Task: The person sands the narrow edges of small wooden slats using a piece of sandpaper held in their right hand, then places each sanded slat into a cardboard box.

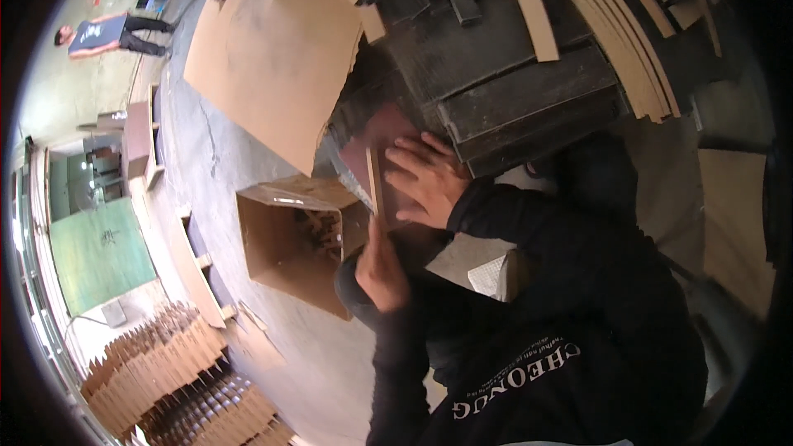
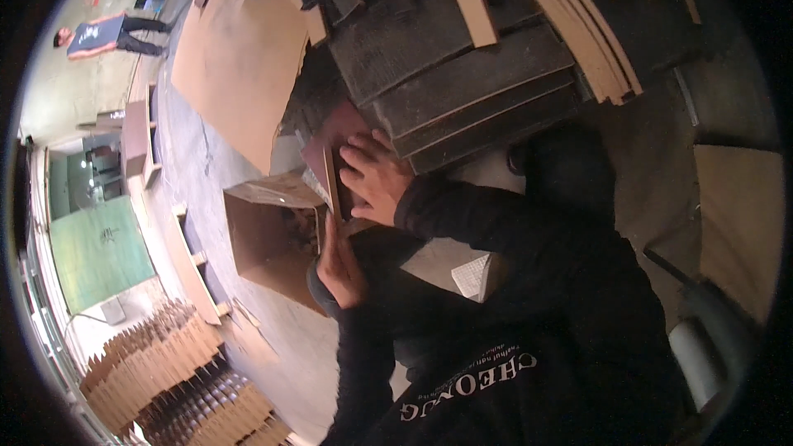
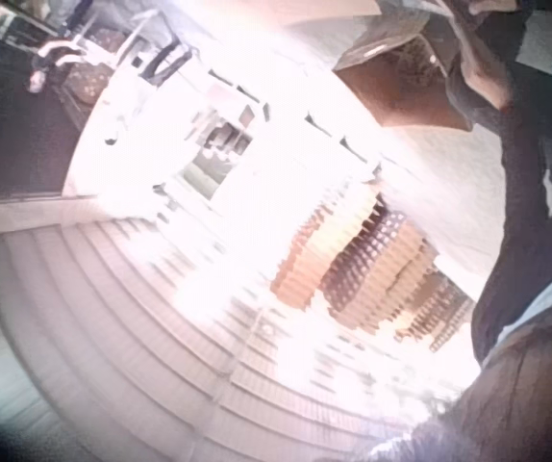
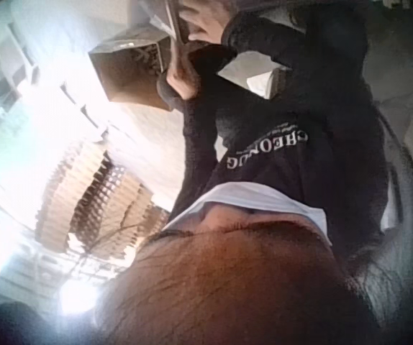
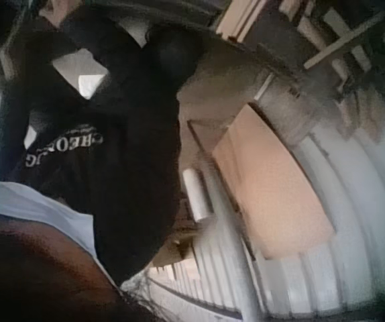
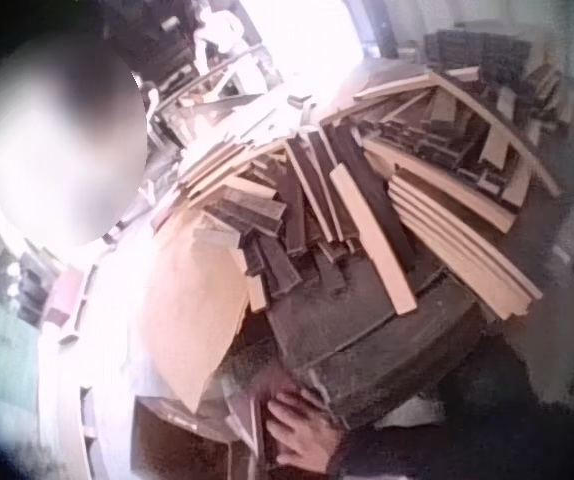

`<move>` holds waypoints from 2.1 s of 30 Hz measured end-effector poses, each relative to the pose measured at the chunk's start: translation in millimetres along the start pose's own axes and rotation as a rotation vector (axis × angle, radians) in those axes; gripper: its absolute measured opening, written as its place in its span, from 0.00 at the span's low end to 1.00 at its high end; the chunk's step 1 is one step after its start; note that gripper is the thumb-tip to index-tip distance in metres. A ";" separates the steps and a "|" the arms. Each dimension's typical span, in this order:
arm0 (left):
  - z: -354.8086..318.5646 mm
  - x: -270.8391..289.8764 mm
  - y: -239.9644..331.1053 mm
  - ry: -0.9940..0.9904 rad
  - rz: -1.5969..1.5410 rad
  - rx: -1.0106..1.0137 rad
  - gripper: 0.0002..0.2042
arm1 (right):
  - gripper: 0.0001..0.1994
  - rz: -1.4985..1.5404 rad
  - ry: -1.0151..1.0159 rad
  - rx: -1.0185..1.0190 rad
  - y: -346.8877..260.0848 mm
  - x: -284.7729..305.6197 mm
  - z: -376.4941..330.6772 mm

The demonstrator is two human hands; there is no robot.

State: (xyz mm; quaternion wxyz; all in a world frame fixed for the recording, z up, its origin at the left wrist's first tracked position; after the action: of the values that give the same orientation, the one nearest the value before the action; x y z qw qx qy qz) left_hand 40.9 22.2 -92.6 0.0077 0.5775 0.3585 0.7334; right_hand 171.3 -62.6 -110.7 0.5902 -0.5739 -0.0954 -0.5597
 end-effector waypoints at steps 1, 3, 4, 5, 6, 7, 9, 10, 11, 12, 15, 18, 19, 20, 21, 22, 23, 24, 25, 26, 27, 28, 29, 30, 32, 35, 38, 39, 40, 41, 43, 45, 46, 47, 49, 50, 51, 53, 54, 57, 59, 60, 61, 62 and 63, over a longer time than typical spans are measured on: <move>12.0 -3.6 -0.7 0.008 -0.017 0.023 0.17 | 0.24 -0.005 -0.001 0.001 2.3 -0.9 -0.6; 48.8 -3.7 12.9 -0.006 0.018 -0.035 0.16 | 0.24 -0.008 0.014 0.006 2.6 1.1 -0.6; 52.5 -3.9 14.6 0.011 0.065 -0.105 0.17 | 0.24 -0.007 0.008 -0.009 3.0 3.8 -0.1; 55.3 -3.2 17.3 0.028 0.112 -0.176 0.18 | 0.24 -0.002 0.005 -0.003 1.4 4.5 0.6; 54.5 -0.3 18.3 0.000 0.197 -0.158 0.19 | 0.24 0.004 0.001 0.004 -0.5 4.6 1.5; 50.1 2.9 20.9 -0.040 0.280 -0.139 0.21 | 0.23 0.013 -0.007 -0.001 0.1 2.6 0.3; 52.4 7.1 29.9 -0.128 0.448 -0.112 0.23 | 0.23 0.010 -0.007 -0.010 2.6 1.0 0.3; 53.6 12.2 37.0 -0.169 0.534 -0.095 0.24 | 0.23 0.012 -0.011 -0.002 1.5 0.8 0.3; 54.6 14.6 39.2 -0.210 0.619 -0.076 0.25 | 0.23 0.015 -0.008 -0.006 1.5 1.0 0.1; 56.5 15.4 40.7 -0.138 0.622 -0.168 0.25 | 0.23 0.017 -0.005 -0.010 1.7 1.3 0.0; 57.3 9.9 26.3 -0.050 0.578 -0.340 0.26 | 0.22 0.033 0.001 -0.009 -0.4 2.4 -0.3; 50.8 2.4 30.4 -0.140 0.607 -0.313 0.26 | 0.21 -0.007 0.023 -0.018 3.4 1.0 0.1; 50.3 1.6 31.4 -0.120 0.610 -0.305 0.26 | 0.21 -0.018 0.024 -0.007 0.4 -2.1 0.5; 51.2 -0.1 31.8 -0.101 0.613 -0.298 0.26 | 0.20 0.010 0.029 -0.007 -0.5 -3.4 0.9; 53.7 -2.1 31.6 -0.082 0.615 -0.289 0.26 | 0.20 0.019 0.030 -0.019 1.2 -3.0 0.3; 62.9 -3.1 26.6 -0.053 0.623 -0.261 0.26 | 0.20 0.039 0.020 -0.017 0.0 -4.5 1.7; 70.4 -3.0 31.8 -0.045 0.632 -0.274 0.26 | 0.20 0.050 0.027 -0.015 -1.6 0.5 3.1; 76.3 -1.8 36.7 -0.038 0.641 -0.286 0.26 | 0.21 0.035 0.029 -0.005 -3.1 2.4 2.0; 83.5 -6.0 39.8 -0.039 0.640 -0.313 0.26 | 0.21 0.041 0.035 -0.010 -0.2 0.2 2.5; 78.6 -7.4 37.1 -0.061 0.660 -0.358 0.27 | 0.21 0.049 0.041 -0.015 1.5 -3.0 2.5; 65.4 -3.1 36.0 -0.054 0.656 -0.382 0.27 | 0.21 0.056 0.047 -0.021 2.5 -5.8 2.3; 51.1 -2.9 42.5 -0.054 0.637 -0.436 0.27 | 0.21 0.016 0.058 -0.036 6.8 -0.9 -0.6; 35.2 0.9 39.8 -0.053 0.635 -0.454 0.27 | 0.21 0.015 0.065 -0.036 5.4 -3.2 0.4; 30.1 0.4 34.7 -0.079 0.634 -0.358 0.27 | 0.21 0.014 0.072 -0.036 4.8 -5.1 1.4; 49.5 -8.9 27.9 -0.098 0.658 -0.304 0.27 | 0.20 0.026 0.061 -0.030 -0.8 -13.1 -2.3; 82.7 -8.6 31.6 -0.083 0.706 -0.304 0.26 | 0.19 0.036 0.099 -0.030 1.3 -6.0 0.5; 77.4 -6.3 30.8 -0.144 0.715 -0.362 0.26 | 0.20 0.020 0.070 -0.019 0.1 -6.5 3.1; 63.1 -2.2 36.3 -0.117 0.578 -0.475 0.26 | 0.20 0.030 0.063 -0.037 3.5 -3.5 2.2; 45.1 1.0 29.6 -0.124 0.565 -0.441 0.27 | 0.21 0.026 0.082 -0.034 3.7 -7.1 0.8; 34.5 3.3 25.6 -0.130 0.551 -0.399 0.27 | 0.22 0.031 0.093 -0.041 3.9 -8.5 1.3; 53.0 -3.9 26.2 -0.134 0.578 -0.396 0.26 | 0.22 0.040 0.109 -0.050 4.2 -5.4 -0.6; 82.4 -7.0 30.2 -0.143 0.646 -0.268 0.26 | 0.22 0.050 0.060 -0.020 0.6 -11.4 2.5; 97.8 -9.5 32.0 -0.138 0.600 -0.315 0.26 | 0.22 0.045 0.059 -0.020 0.7 -8.5 2.0; 105.3 -8.3 31.2 -0.132 0.556 -0.361 0.26 | 0.22 0.041 0.058 -0.020 -1.0 -6.1 2.2; 89.5 -7.1 29.4 -0.132 0.522 -0.379 0.26 | 0.22 -0.004 0.052 -0.023 2.7 -8.0 3.0; 74.0 -2.8 27.4 -0.133 0.505 -0.387 0.26 | 0.22 -0.002 0.055 -0.020 1.0 -9.6 2.9; 57.2 -1.7 21.9 -0.220 0.490 -0.308 0.26 | 0.22 -0.009 0.063 -0.031 3.2 -6.9 0.5; 40.7 -0.2 15.0 -0.128 0.456 -0.427 0.27 | 0.20 0.045 0.087 -0.042 4.3 -13.2 0.7; 48.0 -0.6 14.6 -0.138 0.480 -0.363 0.26 | 0.20 0.044 0.081 -0.031 4.0 -11.5 1.4; 88.8 -5.4 31.7 -0.121 0.608 -0.253 0.24 | 0.18 0.082 0.089 -0.010 0.1 -1.4 1.9; 84.1 -3.7 31.7 -0.146 0.587 -0.250 0.24 | 0.18 0.071 0.071 -0.034 2.8 0.4 -0.1; 75.7 3.0 29.8 -0.145 0.566 -0.253 0.25 | 0.19 0.064 0.030 -0.032 0.8 -1.1 2.8; 63.1 7.5 26.0 -0.155 0.539 -0.261 0.25 | 0.20 0.064 0.032 -0.032 1.0 -1.9 3.5; 53.4 8.6 24.0 -0.171 0.505 -0.269 0.25 | 0.20 0.062 0.029 -0.038 1.6 -3.0 2.2; 49.7 9.9 23.8 -0.147 0.474 -0.258 0.25 | 0.21 0.061 0.026 -0.044 3.0 -4.1 1.3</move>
State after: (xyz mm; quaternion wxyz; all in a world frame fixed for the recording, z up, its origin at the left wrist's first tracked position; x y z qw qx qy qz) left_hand 89.6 34.4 -67.8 -0.0647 0.6912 0.1157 0.7104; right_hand 172.9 -60.1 -115.1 0.5954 -0.5819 -0.0580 -0.5509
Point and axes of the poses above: each hand's wrist, its own z-axis towards the middle knuckle, its own x-axis out of the back of the hand, y = z × x, the point moved 5 cm from there along z, towards the middle knuckle, and after that the axes turned 4 degrees about -z, right-handed, at the moved point
